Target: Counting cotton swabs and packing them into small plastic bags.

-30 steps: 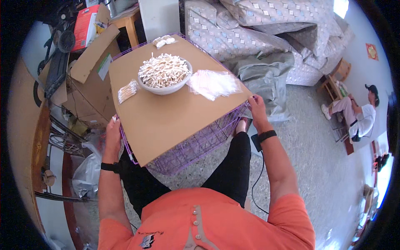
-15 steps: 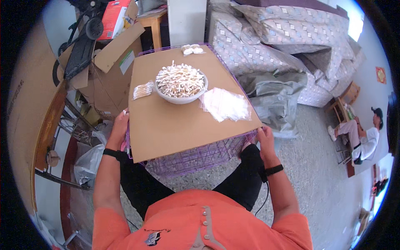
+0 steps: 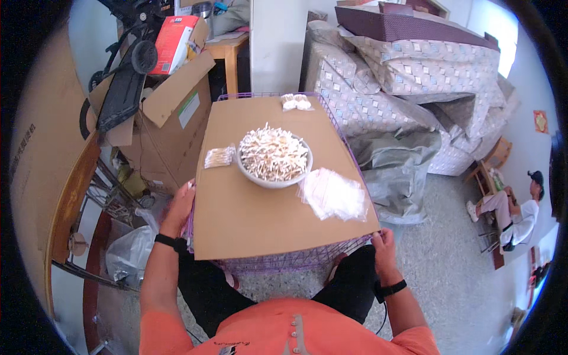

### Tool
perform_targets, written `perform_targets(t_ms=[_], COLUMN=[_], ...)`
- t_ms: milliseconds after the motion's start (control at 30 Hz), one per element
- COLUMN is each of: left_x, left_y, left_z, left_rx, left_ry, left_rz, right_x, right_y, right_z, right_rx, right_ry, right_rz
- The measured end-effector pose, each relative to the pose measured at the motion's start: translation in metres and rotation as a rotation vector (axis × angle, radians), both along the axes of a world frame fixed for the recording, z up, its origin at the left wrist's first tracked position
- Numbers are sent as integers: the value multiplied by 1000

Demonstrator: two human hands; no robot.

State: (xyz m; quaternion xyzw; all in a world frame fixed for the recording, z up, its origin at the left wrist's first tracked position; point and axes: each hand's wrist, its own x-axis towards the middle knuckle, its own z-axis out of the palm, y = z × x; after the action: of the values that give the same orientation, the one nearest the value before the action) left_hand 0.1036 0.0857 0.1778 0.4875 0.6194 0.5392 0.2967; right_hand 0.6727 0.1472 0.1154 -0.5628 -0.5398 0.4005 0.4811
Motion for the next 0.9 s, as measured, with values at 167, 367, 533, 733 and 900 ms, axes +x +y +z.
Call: perform_targets(t_ms=[167, 367, 533, 733, 900], left_x=[-11, -9, -6, -33, 55], left_y=[0, 4, 11, -10, -45], left_z=[-3, -5, 0, 19, 112], left_rx=[-30, -57, 3, 134, 136], left_ry=[-37, -38, -137, 624, -277], left_rz=[-96, -5, -59, 194, 216], right_x=[-6, -8, 0, 17, 1], right_y=[-7, -11, 2, 17, 25], right_z=[12, 13, 5, 36, 119], right_rx=[-8, -29, -12, 162, 236], right_ry=[-37, -79, 38, -156, -294], right_rz=[2, -2, 41, 103, 218])
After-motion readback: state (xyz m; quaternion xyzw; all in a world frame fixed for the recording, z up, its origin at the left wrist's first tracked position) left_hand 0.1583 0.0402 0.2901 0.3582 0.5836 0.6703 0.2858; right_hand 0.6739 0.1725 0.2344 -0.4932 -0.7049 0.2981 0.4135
